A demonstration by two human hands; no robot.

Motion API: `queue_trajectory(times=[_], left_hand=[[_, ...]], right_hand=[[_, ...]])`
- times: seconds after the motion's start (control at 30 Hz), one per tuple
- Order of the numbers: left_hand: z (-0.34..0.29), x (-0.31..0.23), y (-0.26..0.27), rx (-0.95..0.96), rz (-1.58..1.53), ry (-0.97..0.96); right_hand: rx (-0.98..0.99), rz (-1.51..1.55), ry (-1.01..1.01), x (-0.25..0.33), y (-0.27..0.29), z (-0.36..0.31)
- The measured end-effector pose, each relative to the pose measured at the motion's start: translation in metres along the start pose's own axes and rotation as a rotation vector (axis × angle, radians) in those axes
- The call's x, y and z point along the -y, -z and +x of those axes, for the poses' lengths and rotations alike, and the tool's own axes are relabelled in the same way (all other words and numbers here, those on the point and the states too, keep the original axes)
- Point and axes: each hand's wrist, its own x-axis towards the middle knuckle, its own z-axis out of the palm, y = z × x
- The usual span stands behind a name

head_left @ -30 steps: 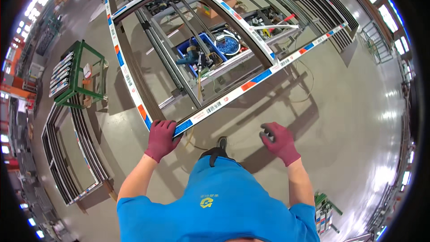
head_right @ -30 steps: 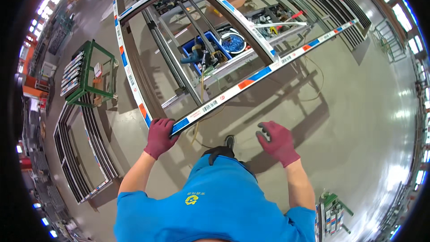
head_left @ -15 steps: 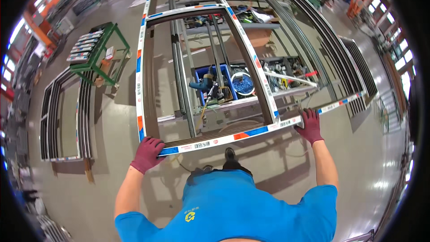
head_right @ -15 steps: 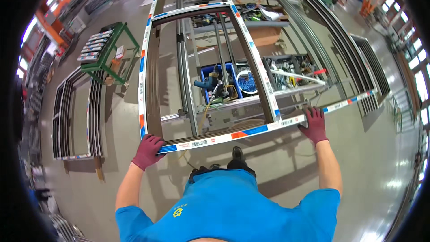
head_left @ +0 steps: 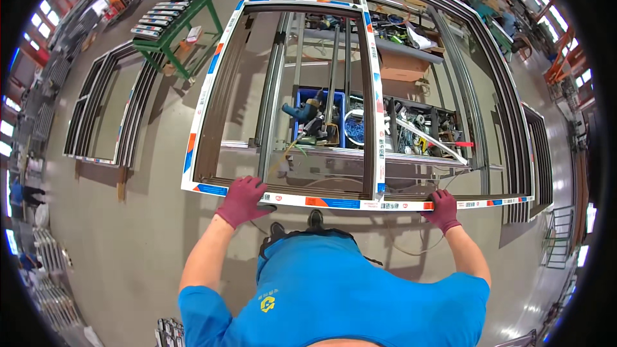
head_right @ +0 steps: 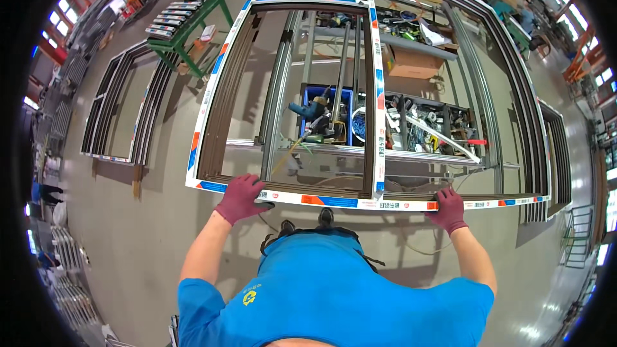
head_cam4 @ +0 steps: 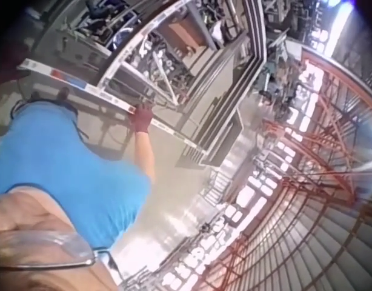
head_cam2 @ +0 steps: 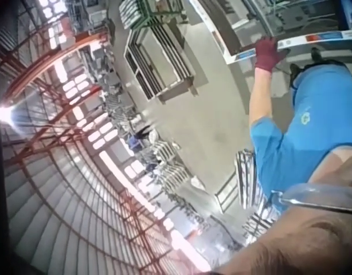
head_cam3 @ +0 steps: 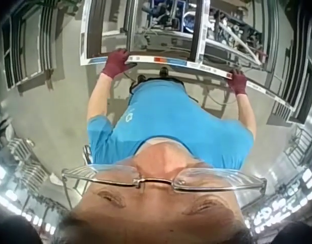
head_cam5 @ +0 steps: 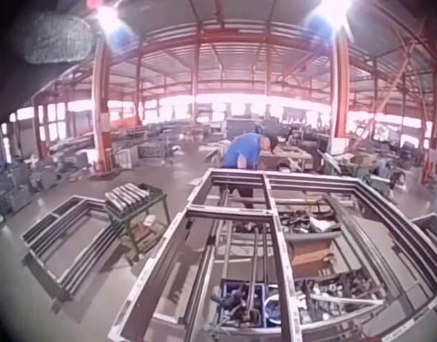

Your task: Assembling metal window frames using manual and power tools on a factory floor.

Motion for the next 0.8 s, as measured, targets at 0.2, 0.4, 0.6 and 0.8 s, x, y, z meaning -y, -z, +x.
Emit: queue_trajectory(times=[0.2,0.4,0.6,0.8], left_hand=[[0.008,-0.013,-0.015,0.038,0.023,0.039],[0.011,-0.014,-0.015,0.034,0.069,0.084],[0.011,-0.013,-0.017,-0.045,0.049,0.069],[0.010,-0.010,-0.018,-0.072,0.023,0.039]], right_hand=[[-0.067,0.007,0.036,0.002,0.002,-0.003],[-0.084,0.010,0.036,0.004,0.002,-0.002],[-0.023,-0.023,0.012,-0.002,-0.003,0.000],[-0.004,-0.009,0.003,-0.001,-0.004,-0.003]])
